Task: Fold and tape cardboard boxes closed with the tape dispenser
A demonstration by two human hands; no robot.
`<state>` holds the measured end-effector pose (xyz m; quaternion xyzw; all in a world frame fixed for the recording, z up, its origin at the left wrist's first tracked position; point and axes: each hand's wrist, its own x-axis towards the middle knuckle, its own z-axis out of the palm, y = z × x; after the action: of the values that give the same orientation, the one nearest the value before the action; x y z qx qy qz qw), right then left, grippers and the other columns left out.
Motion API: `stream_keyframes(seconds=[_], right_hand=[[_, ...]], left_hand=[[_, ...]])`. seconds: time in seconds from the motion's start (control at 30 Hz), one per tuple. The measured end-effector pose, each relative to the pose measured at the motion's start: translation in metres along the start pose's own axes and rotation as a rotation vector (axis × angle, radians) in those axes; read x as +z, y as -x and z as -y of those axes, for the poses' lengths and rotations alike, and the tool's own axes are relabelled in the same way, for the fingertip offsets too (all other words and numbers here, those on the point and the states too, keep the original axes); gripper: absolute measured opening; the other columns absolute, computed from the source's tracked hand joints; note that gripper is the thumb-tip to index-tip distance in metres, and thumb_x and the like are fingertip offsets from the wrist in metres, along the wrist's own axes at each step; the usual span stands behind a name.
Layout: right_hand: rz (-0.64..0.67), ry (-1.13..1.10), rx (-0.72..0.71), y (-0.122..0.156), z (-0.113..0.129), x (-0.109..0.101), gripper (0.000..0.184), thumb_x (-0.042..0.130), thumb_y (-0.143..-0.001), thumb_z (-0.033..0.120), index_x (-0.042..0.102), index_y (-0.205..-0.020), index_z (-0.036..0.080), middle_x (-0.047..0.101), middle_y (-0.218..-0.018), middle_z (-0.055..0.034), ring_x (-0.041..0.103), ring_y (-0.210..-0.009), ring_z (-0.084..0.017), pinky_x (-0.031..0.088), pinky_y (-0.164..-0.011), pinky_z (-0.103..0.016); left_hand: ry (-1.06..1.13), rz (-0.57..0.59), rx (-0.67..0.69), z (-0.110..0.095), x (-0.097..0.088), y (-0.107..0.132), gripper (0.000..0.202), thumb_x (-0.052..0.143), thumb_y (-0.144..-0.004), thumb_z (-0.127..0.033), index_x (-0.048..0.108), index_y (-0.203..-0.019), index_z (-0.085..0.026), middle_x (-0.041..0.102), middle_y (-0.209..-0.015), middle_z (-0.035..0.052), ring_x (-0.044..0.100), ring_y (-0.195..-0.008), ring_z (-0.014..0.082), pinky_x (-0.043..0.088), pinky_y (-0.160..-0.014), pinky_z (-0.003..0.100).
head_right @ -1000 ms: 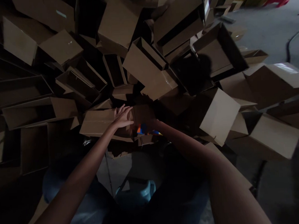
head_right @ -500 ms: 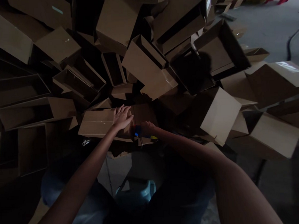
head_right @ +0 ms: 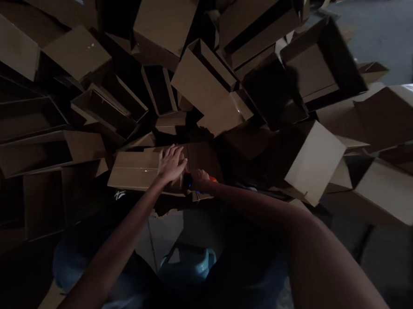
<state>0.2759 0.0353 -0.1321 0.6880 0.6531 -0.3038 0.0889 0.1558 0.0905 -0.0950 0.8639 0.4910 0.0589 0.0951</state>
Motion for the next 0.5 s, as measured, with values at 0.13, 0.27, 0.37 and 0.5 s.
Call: stream_keyframes(seconds=[0.13, 0.27, 0.37, 0.5], right_hand=[[0.018, 0.028, 0.038, -0.010, 0.003, -0.007, 0.050, 0.081, -0.072, 0.040, 0.072, -0.117, 0.019, 0.074, -0.116, -0.0142, 0.068, -0.113, -0.031, 0.057, -0.085, -0.030], [0.033, 0.048, 0.082, -0.022, -0.013, -0.036, 0.061, 0.083, -0.068, 0.050, 0.070, -0.120, 0.021, 0.071, -0.124, -0.0109, 0.066, -0.117, -0.031, 0.056, -0.088, -0.033], [-0.039, 0.004, 0.133, -0.029, -0.034, -0.052, 0.058, 0.070, -0.079, 0.055, 0.068, -0.123, 0.017, 0.069, -0.125, -0.0146, 0.065, -0.119, -0.032, 0.054, -0.090, -0.033], [-0.168, -0.052, 0.072, -0.034, -0.052, -0.044, 0.058, 0.053, -0.093, 0.034, 0.046, -0.146, 0.011, 0.059, -0.138, -0.0211, 0.061, -0.124, -0.031, 0.050, -0.097, -0.035]], left_hand=[[-0.005, -0.008, 0.003, 0.001, 0.002, -0.002, 0.050, 0.042, -0.095, -0.037, 0.048, -0.144, -0.024, 0.051, -0.149, 0.0059, 0.030, -0.148, 0.0244, 0.013, -0.124, 0.048], [0.016, -0.014, 0.006, 0.003, 0.001, -0.003, 0.050, 0.040, -0.096, -0.038, 0.049, -0.143, -0.023, 0.052, -0.148, 0.0075, 0.031, -0.147, 0.0251, 0.014, -0.124, 0.049], [0.033, -0.013, 0.013, 0.003, 0.001, -0.002, 0.049, 0.038, -0.098, -0.040, 0.049, -0.143, -0.022, 0.052, -0.149, 0.0082, 0.030, -0.148, 0.0249, 0.014, -0.124, 0.049], [0.026, -0.033, 0.001, 0.002, 0.002, -0.001, 0.047, 0.035, -0.099, -0.041, 0.052, -0.140, -0.025, 0.054, -0.146, 0.0065, 0.032, -0.147, 0.0229, 0.014, -0.124, 0.048]])
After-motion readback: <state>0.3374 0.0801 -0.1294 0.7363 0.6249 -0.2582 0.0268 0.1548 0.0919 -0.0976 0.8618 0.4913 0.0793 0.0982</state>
